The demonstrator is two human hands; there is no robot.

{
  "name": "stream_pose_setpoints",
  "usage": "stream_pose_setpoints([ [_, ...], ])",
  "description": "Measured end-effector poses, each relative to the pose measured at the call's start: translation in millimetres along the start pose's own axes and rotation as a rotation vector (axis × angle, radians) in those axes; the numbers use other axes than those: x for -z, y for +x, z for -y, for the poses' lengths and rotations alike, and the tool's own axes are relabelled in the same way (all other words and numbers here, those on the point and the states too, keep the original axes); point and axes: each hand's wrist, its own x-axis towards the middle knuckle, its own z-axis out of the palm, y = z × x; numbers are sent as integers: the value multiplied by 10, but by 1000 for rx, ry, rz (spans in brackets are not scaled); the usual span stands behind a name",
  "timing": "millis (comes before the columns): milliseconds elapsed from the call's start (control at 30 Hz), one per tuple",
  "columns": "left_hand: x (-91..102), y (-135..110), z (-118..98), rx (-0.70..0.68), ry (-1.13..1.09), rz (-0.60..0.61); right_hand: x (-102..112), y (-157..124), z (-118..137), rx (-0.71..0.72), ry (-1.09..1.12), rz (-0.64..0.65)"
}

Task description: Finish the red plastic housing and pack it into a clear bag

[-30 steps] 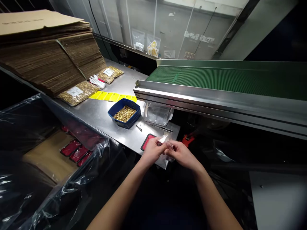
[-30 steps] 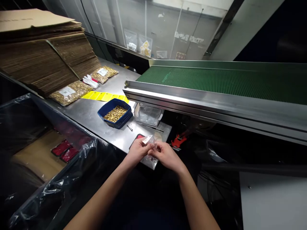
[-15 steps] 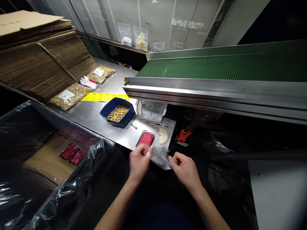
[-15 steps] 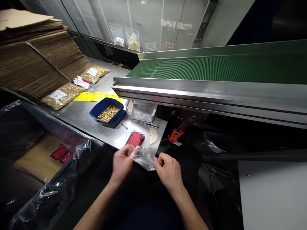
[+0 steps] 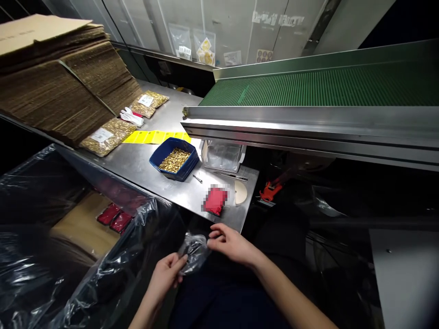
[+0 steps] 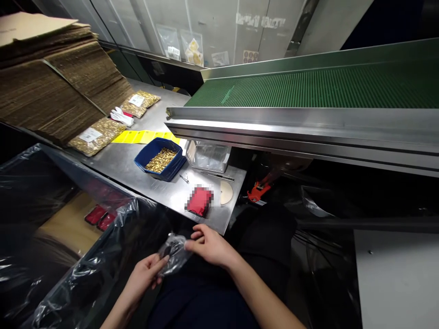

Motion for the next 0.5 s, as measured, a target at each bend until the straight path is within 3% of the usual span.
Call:
stream_pose_setpoints([
  [67, 56, 24, 117, 51, -40, -43, -165, 148, -138, -37, 196, -88],
  [167, 26, 53, 171, 70, -66, -69, -372, 438, -237, -16, 291, -212],
  [300, -64, 101, 140, 8, -44, -91, -391, 671, -229, 40, 266, -338],
  [400, -96, 136, 119, -51, 2, -113, -274, 553, -181, 114, 116, -364],
  [500, -119, 167, 104, -93, 54, -153, -146, 231, -103, 207, -132, -261],
])
